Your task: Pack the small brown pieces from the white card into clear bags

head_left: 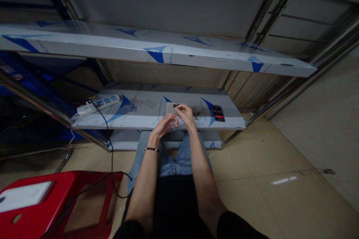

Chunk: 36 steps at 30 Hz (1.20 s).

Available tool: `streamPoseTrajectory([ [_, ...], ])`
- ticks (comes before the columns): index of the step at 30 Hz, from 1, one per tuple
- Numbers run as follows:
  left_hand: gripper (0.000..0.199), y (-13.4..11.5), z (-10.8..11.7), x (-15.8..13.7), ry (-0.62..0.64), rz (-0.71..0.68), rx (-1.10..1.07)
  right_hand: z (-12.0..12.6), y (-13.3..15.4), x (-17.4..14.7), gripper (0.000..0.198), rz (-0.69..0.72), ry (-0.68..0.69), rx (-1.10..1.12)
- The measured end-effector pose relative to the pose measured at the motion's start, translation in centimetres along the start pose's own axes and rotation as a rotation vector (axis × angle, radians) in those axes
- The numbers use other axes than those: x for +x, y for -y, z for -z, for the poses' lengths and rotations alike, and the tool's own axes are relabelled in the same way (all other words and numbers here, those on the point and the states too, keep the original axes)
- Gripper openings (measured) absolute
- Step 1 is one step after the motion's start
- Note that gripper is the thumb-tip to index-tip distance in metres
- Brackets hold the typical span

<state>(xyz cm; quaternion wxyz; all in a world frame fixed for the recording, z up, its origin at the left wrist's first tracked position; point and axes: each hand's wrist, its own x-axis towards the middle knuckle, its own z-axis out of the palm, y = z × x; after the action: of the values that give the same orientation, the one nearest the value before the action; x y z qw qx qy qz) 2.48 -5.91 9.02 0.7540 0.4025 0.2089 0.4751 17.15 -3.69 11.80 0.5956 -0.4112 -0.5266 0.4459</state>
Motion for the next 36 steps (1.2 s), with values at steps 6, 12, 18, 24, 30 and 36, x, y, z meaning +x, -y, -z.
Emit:
streamPoseTrajectory([
  [6,0.040,-0.2,0.1,-0.2,-0.022,0.021,0.041,-0.4,0.2,-0.4,0.030,-0.009,0.180,-0.065],
  [12,0.040,0.0,1.1,-0.1,-0.031,-0.032,0.051,-0.3,0.8,-0.3,0.021,0.149,0.249,-0.246],
  [18,0.045,-0.7,0.9,-0.5,-0.027,-0.041,0.035,-0.5,1.5,-0.7,0.026,0.118,0.298,-0.182],
  [24,0.050,-1.3,0.6,-0.6,-0.004,-0.095,0.019,-0.6,1.1,-0.7,0.030,0.082,0.208,-0.077],
  [30,0.055,-0.5,1.1,-0.1,-0.085,-0.058,0.014,-0.3,0.6,-0.7,0.031,0.040,0.301,-0.048],
  [36,0.048,-0.5,0.4,0.2,-0.110,-0.055,0.061,-0.1,-1.0,0.0,0.026,0.131,0.130,-0.099],
])
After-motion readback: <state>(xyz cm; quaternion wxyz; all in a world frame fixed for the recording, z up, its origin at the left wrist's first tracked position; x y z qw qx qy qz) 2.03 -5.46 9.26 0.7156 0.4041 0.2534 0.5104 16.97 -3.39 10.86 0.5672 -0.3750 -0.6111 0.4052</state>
